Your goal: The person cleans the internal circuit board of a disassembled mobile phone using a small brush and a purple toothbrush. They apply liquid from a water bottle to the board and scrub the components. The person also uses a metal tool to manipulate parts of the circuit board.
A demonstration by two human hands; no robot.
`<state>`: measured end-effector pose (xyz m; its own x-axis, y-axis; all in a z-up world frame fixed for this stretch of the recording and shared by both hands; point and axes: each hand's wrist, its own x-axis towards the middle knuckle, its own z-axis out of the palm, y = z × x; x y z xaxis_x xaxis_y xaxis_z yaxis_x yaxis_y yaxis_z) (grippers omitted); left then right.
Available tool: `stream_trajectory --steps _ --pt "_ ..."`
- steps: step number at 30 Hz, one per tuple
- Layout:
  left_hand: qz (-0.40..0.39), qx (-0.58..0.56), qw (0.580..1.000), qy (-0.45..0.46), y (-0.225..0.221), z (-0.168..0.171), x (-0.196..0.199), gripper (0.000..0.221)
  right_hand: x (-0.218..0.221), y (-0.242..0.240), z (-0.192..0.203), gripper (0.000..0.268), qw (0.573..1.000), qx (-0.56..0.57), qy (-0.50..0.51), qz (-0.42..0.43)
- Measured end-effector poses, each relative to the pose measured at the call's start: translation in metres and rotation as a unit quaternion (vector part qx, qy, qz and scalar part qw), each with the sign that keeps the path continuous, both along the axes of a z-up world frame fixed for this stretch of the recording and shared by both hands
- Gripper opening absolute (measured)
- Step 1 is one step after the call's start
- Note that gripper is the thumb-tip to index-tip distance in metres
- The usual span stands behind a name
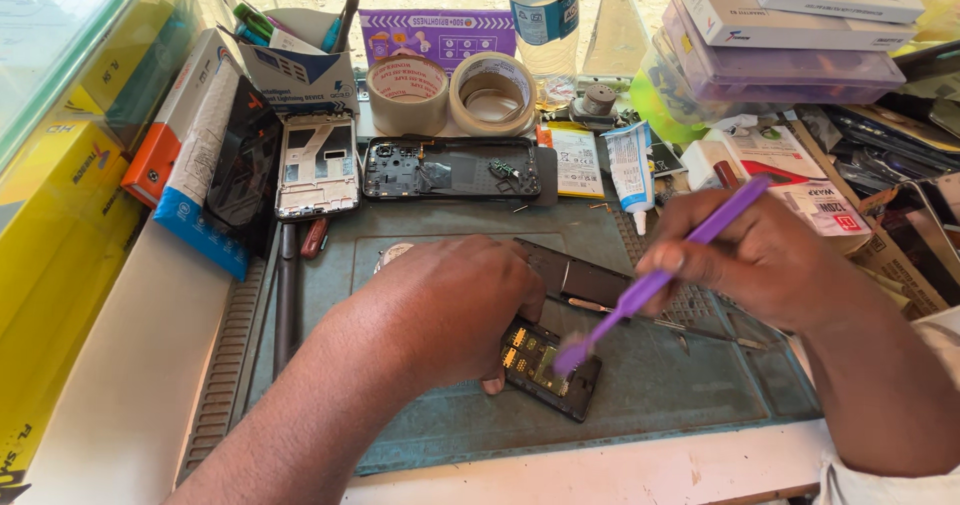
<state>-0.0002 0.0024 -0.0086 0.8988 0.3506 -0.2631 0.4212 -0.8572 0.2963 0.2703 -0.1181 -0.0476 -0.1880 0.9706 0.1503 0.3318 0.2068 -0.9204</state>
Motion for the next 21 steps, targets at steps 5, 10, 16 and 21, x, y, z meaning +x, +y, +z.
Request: stream_trajectory --steps 5,10,16,21 --pt "-0.019 0.011 1.0 -0.022 0.0004 -0.0046 0.0005 0.057 -0.0029 -0.0008 0.0021 0.025 1.0 -0.004 0.008 -0.003" --pt "-0.007 -0.003 1.0 -0.019 0.0001 -0.0016 -0.001 0.053 -0.0027 -0.0006 0.0024 0.025 0.999 -0.006 -0.001 -0.031" --pt "-0.012 -0.002 1.0 -0.014 0.0005 -0.0013 -0.0012 0.051 -0.0012 0.0042 0.0019 0.024 0.999 0.016 0.033 0.005" --pt "-0.01 -0.005 1.0 -0.027 0.0005 -0.0026 -0.001 0.06 -0.0035 -0.0001 0.0045 0.024 0.997 -0.067 0.021 0.013"
